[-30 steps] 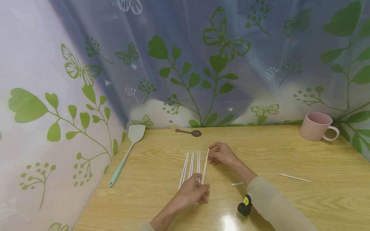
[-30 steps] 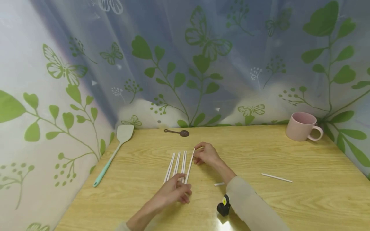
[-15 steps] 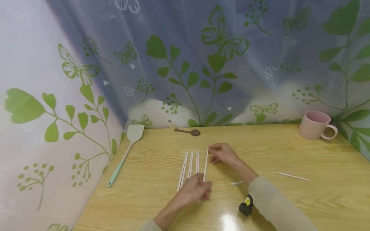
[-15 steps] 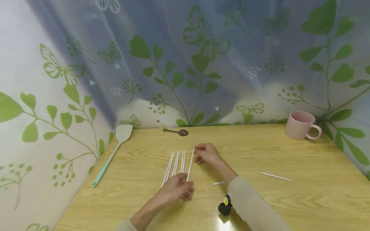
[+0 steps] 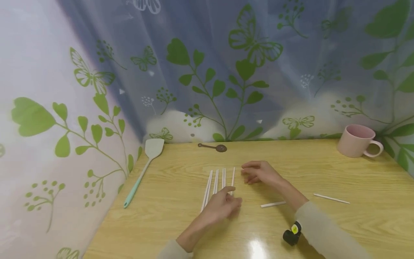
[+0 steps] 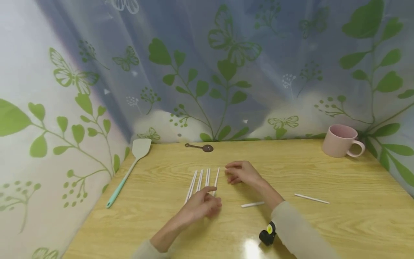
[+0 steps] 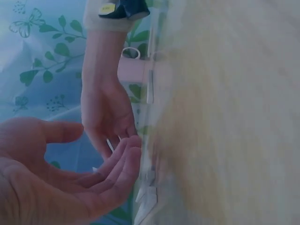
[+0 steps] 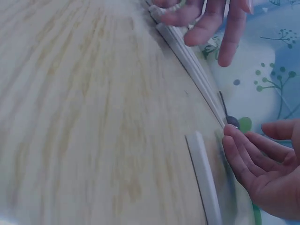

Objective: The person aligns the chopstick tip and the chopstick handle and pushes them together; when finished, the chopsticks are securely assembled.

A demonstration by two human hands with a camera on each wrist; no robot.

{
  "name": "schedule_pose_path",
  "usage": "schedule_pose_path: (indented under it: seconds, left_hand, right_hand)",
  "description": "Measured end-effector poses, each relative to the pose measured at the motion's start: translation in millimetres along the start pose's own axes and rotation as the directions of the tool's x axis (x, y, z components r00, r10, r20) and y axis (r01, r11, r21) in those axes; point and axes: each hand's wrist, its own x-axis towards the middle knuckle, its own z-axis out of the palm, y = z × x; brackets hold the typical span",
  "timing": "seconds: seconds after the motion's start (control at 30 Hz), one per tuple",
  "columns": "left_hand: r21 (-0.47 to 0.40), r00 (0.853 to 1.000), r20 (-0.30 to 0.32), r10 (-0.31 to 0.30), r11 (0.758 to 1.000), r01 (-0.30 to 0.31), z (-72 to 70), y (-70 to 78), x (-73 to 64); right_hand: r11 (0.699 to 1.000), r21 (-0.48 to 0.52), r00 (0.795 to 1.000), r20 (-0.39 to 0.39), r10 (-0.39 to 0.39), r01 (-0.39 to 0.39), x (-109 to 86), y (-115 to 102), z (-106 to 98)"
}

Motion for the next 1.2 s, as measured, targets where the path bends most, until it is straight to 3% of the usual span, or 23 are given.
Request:
schedule_pose_path:
  seconds: [0.27,0.5,0.73,1.0,1.2]
  left_hand:
    - [0.008,0.997,0.047,0.067,0.998,-0.067,12.6,15.3,31.0]
    - [0.077,0.988,0.11,0.105,0.991,-0.114,40.3,30.8,55.1]
    - [0.132,0.987,0.138,0.078,0.987,-0.096,58.1,28.6,68.0]
    - [0.19,0.99,0.135,0.038,0.98,-0.064,68.0,27.3,79.5]
    - [0.282,0.987,0.158,0.016,0.957,-0.06,74.6,29.3,84.5]
  right_hand:
    - [0.996,-0.052,0.997,0.011,-0.074,0.075,-40.7,1.6,-46.2]
    - [0.989,-0.125,0.993,-0.086,-0.086,0.075,-87.4,17.2,-95.0]
    - [0.972,-0.234,0.979,-0.195,-0.065,0.018,-123.4,31.4,-137.0]
    - [0.955,-0.294,0.99,-0.138,0.007,-0.048,-153.2,37.5,-165.2]
    - [0.929,-0.361,0.993,-0.114,0.043,-0.082,-166.9,42.3,-169.7]
